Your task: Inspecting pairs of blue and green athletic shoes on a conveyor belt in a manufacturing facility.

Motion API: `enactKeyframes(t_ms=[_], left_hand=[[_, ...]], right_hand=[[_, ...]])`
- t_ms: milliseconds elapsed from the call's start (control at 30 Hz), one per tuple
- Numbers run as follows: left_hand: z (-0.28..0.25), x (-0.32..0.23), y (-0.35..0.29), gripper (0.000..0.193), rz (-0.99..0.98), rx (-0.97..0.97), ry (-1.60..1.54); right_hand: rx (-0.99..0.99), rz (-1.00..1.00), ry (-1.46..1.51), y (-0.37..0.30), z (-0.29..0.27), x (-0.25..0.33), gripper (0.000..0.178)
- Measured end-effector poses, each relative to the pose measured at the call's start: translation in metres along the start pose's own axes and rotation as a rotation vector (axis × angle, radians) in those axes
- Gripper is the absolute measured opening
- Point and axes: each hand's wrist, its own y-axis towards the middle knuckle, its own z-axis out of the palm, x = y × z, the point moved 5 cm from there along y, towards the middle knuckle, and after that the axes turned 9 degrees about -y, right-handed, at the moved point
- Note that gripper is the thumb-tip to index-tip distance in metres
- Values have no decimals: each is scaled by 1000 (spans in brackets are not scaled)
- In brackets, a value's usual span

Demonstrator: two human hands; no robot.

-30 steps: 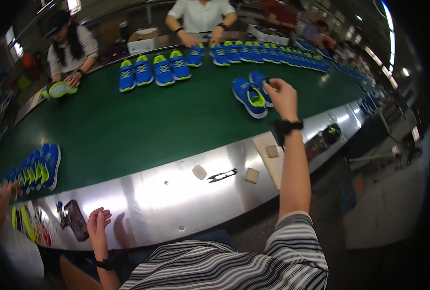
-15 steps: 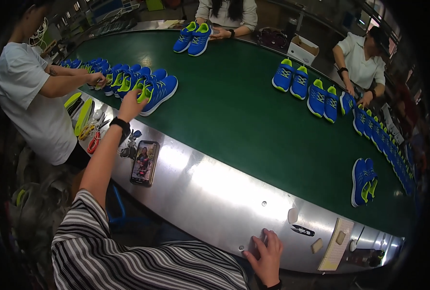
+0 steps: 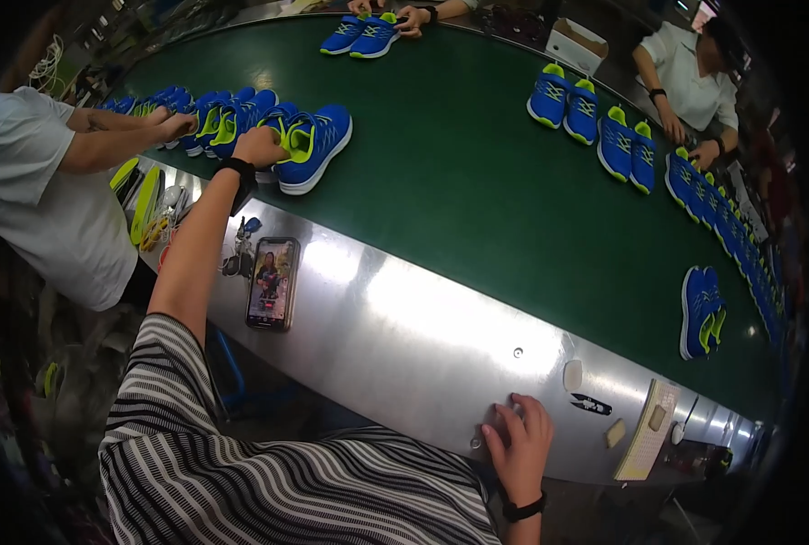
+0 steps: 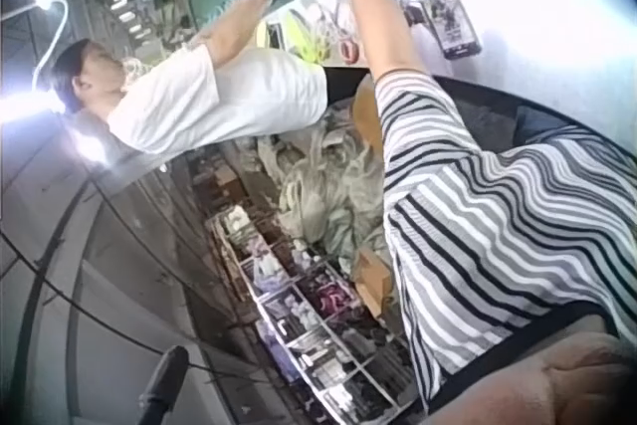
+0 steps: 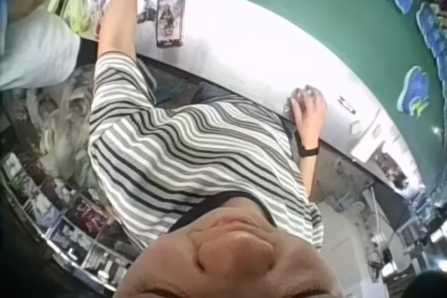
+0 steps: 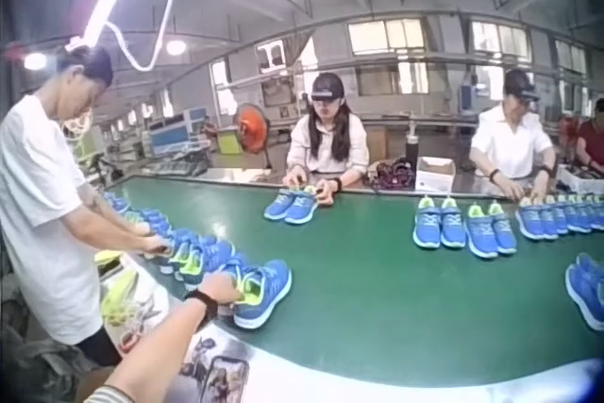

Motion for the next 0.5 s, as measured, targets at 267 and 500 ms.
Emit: enactKeyframes(t_ms=[267,500], left_hand=[[-17,-193,-271,35,539,329,-646],[70,-208,-378,66,172,432,-1094]], right_hand=[[-113,82,446,21,0,15,72],[-176,314,459,-11,-14,-5,76]])
